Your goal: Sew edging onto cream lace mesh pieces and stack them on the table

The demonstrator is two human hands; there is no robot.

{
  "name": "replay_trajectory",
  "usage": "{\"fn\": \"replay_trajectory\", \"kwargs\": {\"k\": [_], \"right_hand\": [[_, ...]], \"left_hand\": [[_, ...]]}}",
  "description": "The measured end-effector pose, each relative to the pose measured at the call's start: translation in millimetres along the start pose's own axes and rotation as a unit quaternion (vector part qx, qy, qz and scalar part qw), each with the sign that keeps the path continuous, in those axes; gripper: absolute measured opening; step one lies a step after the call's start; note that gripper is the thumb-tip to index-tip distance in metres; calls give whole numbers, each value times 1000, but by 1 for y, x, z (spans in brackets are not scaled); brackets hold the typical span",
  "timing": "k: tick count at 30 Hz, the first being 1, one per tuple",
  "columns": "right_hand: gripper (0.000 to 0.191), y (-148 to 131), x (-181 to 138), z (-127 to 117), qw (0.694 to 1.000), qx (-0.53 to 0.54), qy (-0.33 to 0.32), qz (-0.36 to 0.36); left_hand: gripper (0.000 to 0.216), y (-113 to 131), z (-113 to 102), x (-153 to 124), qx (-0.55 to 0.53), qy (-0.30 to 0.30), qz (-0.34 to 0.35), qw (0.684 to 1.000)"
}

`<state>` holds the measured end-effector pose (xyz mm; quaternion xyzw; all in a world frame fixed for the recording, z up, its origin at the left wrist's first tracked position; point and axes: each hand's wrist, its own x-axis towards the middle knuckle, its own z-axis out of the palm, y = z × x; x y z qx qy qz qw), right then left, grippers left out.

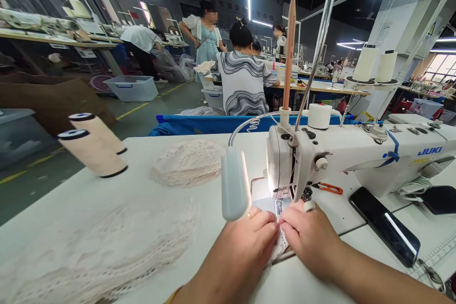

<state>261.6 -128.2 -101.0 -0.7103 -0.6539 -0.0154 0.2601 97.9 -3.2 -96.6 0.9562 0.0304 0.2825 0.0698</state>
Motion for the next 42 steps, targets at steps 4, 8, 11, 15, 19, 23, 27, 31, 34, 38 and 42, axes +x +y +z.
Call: {"fn": "replay_trajectory", "kwargs": {"k": [4,8,11,15,19,23,27,31,34,38,42], "right_hand": [[20,8,-7,2,996,-55,14,-66],[19,11,-12,3,994,-77,40,-70],[19,10,-11,2,994,-79,37,-62],[20,10,-8,1,995,-75,22,-61],[19,10,-7,0,995,-84,22,-54],[18,10,-8,1,994,-91,24,-50],[18,9,-9,1,994,-97,21,-43],[18,7,-7,0,994,-108,12,-30],[19,7,-7,0,993,-118,4,-26],[23,10,-8,-4,995,-98,-10,-33],[21,11,-12,-11,997,-64,-5,-39]], "left_hand": [[36,4,-6,0,-4,-2,-8,1000],[33,5,-12,0,-27,5,-11,1000],[32,5,-14,2,-47,7,-17,999],[32,5,-14,6,-54,15,-17,998],[35,6,-12,7,-47,23,-11,999],[36,7,-11,6,-38,26,-9,999],[37,7,-12,7,-31,17,-14,999],[35,5,-9,8,-30,20,-17,999],[34,3,-10,10,-40,26,-20,999],[25,4,-19,7,-29,-8,-28,999],[16,11,-15,-10,-9,-18,-35,999]]}}
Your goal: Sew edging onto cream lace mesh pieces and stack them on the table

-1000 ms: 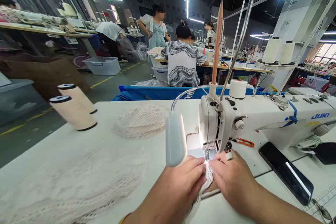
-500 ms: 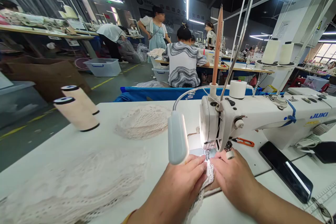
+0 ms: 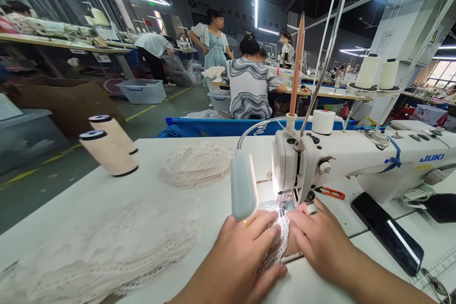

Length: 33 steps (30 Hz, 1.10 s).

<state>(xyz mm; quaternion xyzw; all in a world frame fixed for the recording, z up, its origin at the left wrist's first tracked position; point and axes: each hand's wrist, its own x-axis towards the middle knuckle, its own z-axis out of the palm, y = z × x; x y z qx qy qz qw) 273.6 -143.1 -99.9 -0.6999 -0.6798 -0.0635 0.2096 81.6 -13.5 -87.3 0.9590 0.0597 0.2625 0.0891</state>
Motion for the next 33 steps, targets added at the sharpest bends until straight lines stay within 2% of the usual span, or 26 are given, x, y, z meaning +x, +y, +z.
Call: {"fn": "replay_trajectory", "kwargs": {"k": [4,7,9,11,13,15,21,24,28,30,33], "right_hand": [[21,-1,-3,-4,998,51,-19,-15],[23,-3,-2,-4,995,89,-34,-20],[18,-3,0,-2,996,86,-32,-18],[4,-2,3,0,997,68,-26,-22],[12,-1,5,2,998,57,-20,-26],[12,-1,6,2,997,69,-18,-29],[2,-3,6,2,995,88,-32,-25],[13,-2,9,2,996,89,-21,-11],[16,-1,14,-1,986,162,5,31],[18,-2,16,-3,980,192,14,55],[21,-3,17,-2,973,217,18,79]], "left_hand": [[18,4,17,-10,-6,54,7,999],[29,4,18,-4,-40,74,18,996],[30,4,10,1,-71,51,-2,996],[20,5,1,5,-93,27,-22,995],[8,7,-5,5,-101,15,-23,995],[19,7,-5,3,-96,8,-18,995],[31,5,4,4,-83,14,-27,996],[23,5,1,9,-112,7,-55,992],[8,-6,1,15,-132,-11,-68,989],[20,-14,3,19,-140,-20,-86,986],[27,-21,6,25,-163,-36,-125,978]]}}
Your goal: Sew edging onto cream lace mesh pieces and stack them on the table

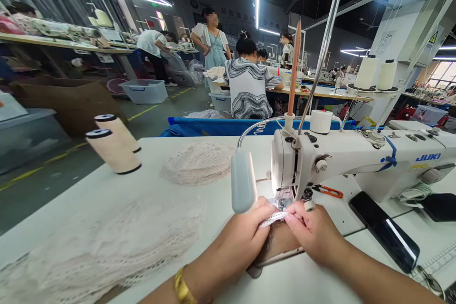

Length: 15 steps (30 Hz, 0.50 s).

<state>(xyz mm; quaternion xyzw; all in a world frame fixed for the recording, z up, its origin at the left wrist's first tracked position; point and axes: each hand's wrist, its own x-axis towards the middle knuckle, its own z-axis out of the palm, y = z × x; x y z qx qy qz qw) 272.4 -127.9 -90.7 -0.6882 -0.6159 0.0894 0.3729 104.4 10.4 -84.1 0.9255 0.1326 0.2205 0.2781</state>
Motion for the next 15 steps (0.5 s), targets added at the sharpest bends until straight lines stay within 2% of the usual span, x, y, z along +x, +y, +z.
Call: {"fn": "replay_trajectory", "kwargs": {"k": [3,10,15], "right_hand": [[24,0,0,2,1000,16,-1,11],[24,0,0,2,999,41,-13,24],[23,-3,0,3,999,47,-6,24]], "left_hand": [[31,3,-1,4,-30,-2,-25,999],[26,10,3,3,-37,-35,-90,995],[25,7,10,2,-34,-21,-105,994]]}}
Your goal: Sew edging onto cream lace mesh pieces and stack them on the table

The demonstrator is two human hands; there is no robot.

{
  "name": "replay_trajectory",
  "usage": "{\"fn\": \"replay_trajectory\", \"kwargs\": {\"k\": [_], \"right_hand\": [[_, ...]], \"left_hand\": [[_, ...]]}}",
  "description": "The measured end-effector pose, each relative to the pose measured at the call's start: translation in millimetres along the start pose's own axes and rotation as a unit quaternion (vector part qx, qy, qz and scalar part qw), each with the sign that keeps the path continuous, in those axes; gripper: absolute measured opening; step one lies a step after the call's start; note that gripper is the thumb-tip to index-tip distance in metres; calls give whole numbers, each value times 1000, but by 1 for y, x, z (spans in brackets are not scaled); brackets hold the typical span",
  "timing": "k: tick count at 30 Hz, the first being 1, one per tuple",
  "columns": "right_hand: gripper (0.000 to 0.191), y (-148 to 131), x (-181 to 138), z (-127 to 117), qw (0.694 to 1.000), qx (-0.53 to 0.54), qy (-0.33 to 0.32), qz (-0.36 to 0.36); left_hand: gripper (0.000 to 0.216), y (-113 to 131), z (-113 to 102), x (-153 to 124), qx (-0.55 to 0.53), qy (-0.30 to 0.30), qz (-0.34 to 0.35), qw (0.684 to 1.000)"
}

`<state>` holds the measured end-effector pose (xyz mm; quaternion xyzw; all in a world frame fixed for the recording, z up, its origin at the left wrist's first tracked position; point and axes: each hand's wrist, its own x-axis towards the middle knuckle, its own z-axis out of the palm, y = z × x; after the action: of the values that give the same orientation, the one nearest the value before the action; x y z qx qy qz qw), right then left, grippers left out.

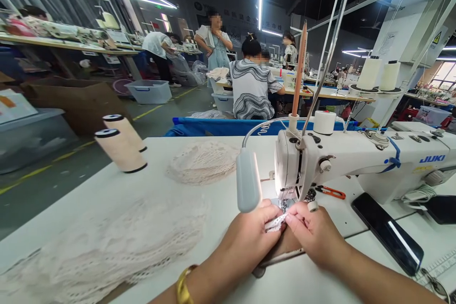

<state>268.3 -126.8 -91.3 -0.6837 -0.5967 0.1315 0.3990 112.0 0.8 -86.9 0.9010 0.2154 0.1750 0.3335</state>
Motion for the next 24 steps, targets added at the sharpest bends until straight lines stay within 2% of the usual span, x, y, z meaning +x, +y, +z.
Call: {"fn": "replay_trajectory", "kwargs": {"k": [7,13,16,20,24], "right_hand": [[23,-1,1,3,1000,-4,17,2],[24,3,0,1,999,-32,5,-17],[23,8,-5,-4,993,-92,-33,-69],[20,11,-14,-11,968,-171,-87,-164],[20,8,-18,-15,953,-221,-107,-180]], "left_hand": [[30,4,-3,1,-14,-7,-25,1000],[37,0,-8,2,-33,-34,-7,999],[34,-5,-8,-5,23,-29,83,996],[36,-9,-2,-19,136,63,261,954],[38,-11,6,-27,130,116,335,926]]}}
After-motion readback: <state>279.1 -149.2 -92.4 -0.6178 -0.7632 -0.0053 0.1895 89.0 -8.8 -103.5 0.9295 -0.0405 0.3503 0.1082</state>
